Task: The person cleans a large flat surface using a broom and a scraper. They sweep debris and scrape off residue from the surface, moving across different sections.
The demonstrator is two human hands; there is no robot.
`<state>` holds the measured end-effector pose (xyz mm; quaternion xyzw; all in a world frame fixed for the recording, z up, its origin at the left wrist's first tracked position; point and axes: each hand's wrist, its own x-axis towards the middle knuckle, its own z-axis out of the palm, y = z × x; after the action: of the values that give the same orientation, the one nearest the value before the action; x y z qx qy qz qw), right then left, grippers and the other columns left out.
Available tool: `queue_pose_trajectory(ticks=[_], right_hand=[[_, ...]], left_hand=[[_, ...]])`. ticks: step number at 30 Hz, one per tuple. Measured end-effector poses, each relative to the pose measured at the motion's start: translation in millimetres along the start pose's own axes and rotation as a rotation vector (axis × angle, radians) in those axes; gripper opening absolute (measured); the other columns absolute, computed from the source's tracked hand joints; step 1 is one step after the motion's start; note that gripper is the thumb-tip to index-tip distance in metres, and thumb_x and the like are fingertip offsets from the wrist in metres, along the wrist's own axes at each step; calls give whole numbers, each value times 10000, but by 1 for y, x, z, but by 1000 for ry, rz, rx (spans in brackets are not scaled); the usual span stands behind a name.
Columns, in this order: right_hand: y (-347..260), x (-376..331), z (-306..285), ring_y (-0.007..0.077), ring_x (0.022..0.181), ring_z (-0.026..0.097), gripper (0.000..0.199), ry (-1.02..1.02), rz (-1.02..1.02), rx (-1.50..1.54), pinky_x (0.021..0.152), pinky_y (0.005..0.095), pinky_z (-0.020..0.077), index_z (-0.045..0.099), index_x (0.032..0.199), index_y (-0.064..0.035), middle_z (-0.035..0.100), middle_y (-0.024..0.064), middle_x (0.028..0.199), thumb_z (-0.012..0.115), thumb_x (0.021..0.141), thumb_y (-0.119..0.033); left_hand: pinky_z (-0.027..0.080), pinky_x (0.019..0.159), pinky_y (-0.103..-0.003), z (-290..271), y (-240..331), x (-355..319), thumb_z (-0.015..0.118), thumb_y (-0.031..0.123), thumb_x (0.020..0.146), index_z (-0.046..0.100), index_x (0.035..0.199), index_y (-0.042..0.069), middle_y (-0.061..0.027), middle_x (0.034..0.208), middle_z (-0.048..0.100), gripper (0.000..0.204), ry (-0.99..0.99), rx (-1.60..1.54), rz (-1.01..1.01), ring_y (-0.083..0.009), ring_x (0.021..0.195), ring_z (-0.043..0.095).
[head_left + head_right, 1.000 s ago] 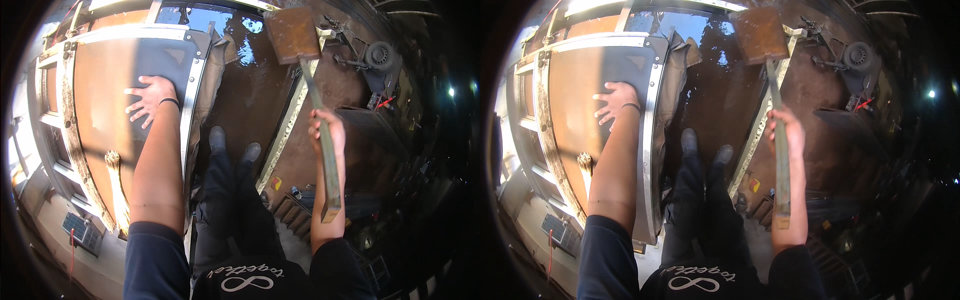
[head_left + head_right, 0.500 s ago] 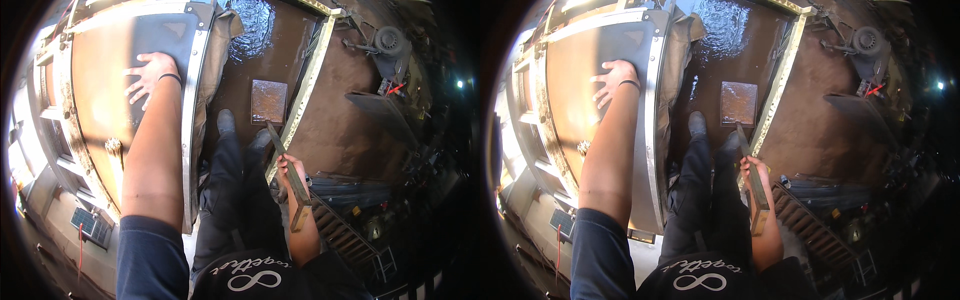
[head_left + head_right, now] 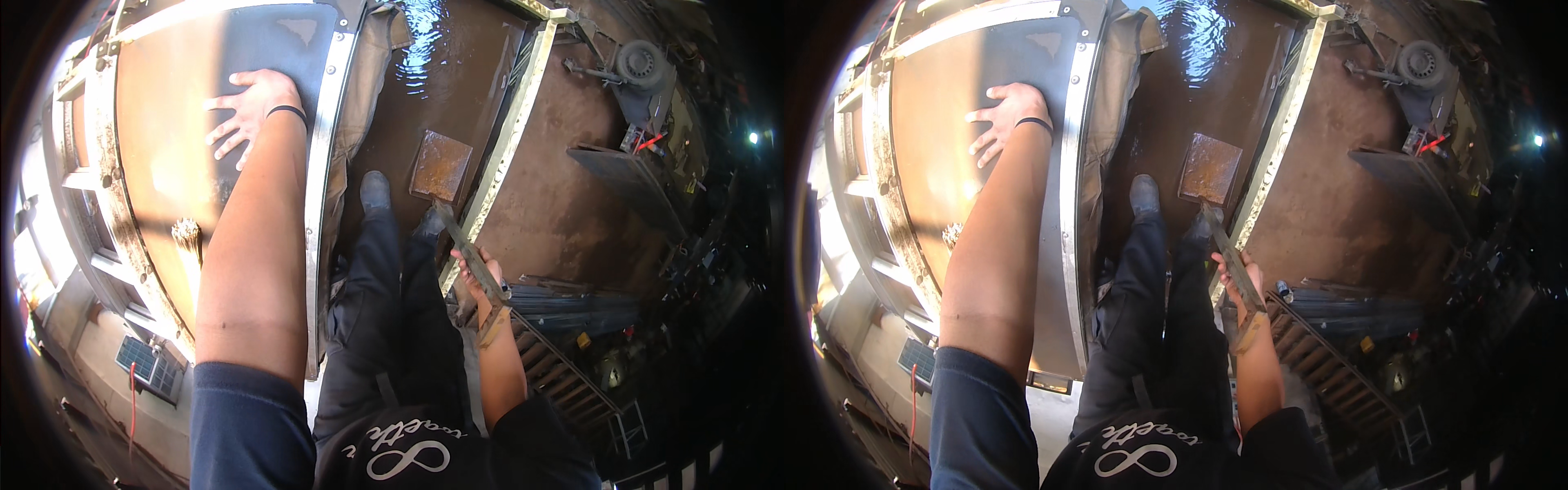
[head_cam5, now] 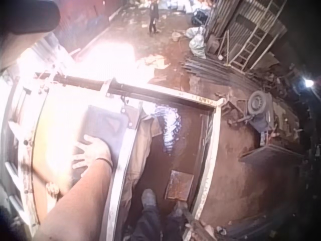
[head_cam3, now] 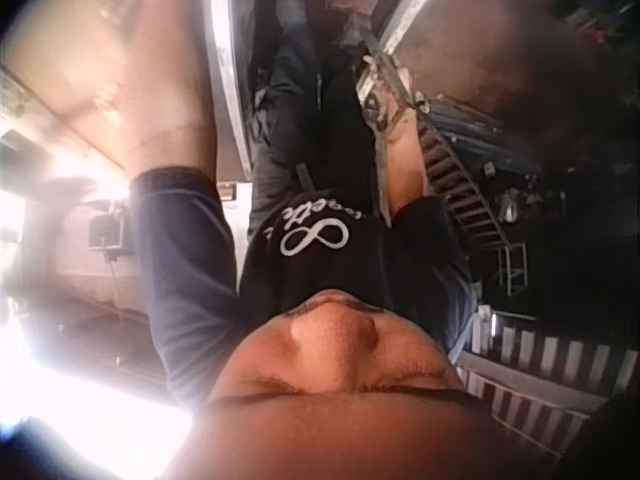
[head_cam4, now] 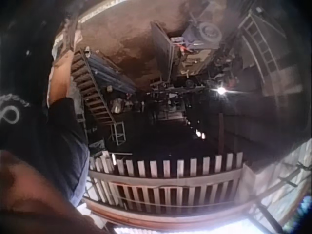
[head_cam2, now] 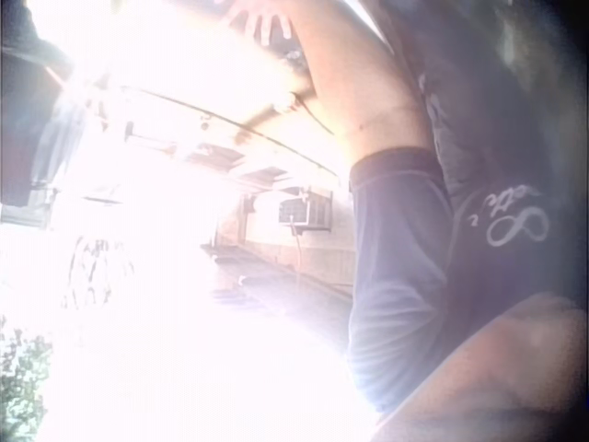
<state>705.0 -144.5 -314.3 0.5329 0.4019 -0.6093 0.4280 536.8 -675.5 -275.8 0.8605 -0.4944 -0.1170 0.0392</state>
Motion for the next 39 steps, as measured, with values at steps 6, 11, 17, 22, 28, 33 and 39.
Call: queue_pose_trajectory(ticks=[6, 11, 17, 22, 28, 33, 39], right_hand=[[18, -105, -6, 276, 741, 703, 647, -79, 156, -97, 622, 375, 573, 505, 1392, -54, 709, 220, 1141, 398, 1062, -600], [48, -172, -12, 232, 702, 667, 507, -14, -189, -200, 631, 355, 544, 586, 1240, 21, 688, 139, 885, 567, 1036, -443], [30, -163, 23, 173, 602, 604, 154, 205, -258, -413, 567, 297, 498, 608, 961, 10, 611, 81, 718, 677, 958, -127], [42, -182, 29, 127, 574, 556, 137, 508, -306, -845, 557, 290, 446, 678, 945, 33, 562, 16, 595, 710, 898, -92], [93, -223, -16, 200, 731, 681, 276, 591, -436, -1108, 738, 375, 536, 747, 1063, 25, 725, 166, 787, 773, 860, -161], [139, -203, -49, 129, 651, 567, 212, 719, -493, -985, 642, 337, 485, 742, 969, 57, 681, 56, 718, 761, 874, -131], [164, -196, -74, 113, 613, 527, 210, 707, -413, -893, 607, 332, 454, 753, 944, 47, 628, 8, 681, 767, 883, -154]], left_hand=[[144, 1182, -738, -7, -6, 11, 294, 554, 1040, 198, 1654, 236, -294, 1690, 21, 698, 28, -5, -4, -531, 1548, 1], [139, 1195, -720, -4, -1, 6, 299, 559, 1042, 195, 1655, 246, -269, 1700, 19, 696, 18, -28, -16, -511, 1555, 6], [132, 1208, -704, -10, 2, -1, 301, 541, 1050, 188, 1657, 249, -255, 1705, 14, 683, -9, -37, -30, -503, 1557, -7], [122, 1206, -707, -6, 6, 0, 299, 535, 1050, 188, 1658, 242, -261, 1703, 17, 684, -9, -46, -23, -515, 1552, -3], [113, 1200, -713, -9, 8, -7, 299, 541, 1046, 199, 1656, 230, -284, 1695, 24, 692, 3, -58, -12, -540, 1542, 18], [105, 1195, -718, -5, 2, -2, 300, 546, 1043, 208, 1654, 219, -303, 1689, 29, 699, 27, -40, 5, -560, 1534, 36], [111, 1184, -728, -5, 0, -5, 304, 546, 1040, 213, 1653, 209, -319, 1682, 34, 705, 24, -12, 39, -573, 1529, 35]])
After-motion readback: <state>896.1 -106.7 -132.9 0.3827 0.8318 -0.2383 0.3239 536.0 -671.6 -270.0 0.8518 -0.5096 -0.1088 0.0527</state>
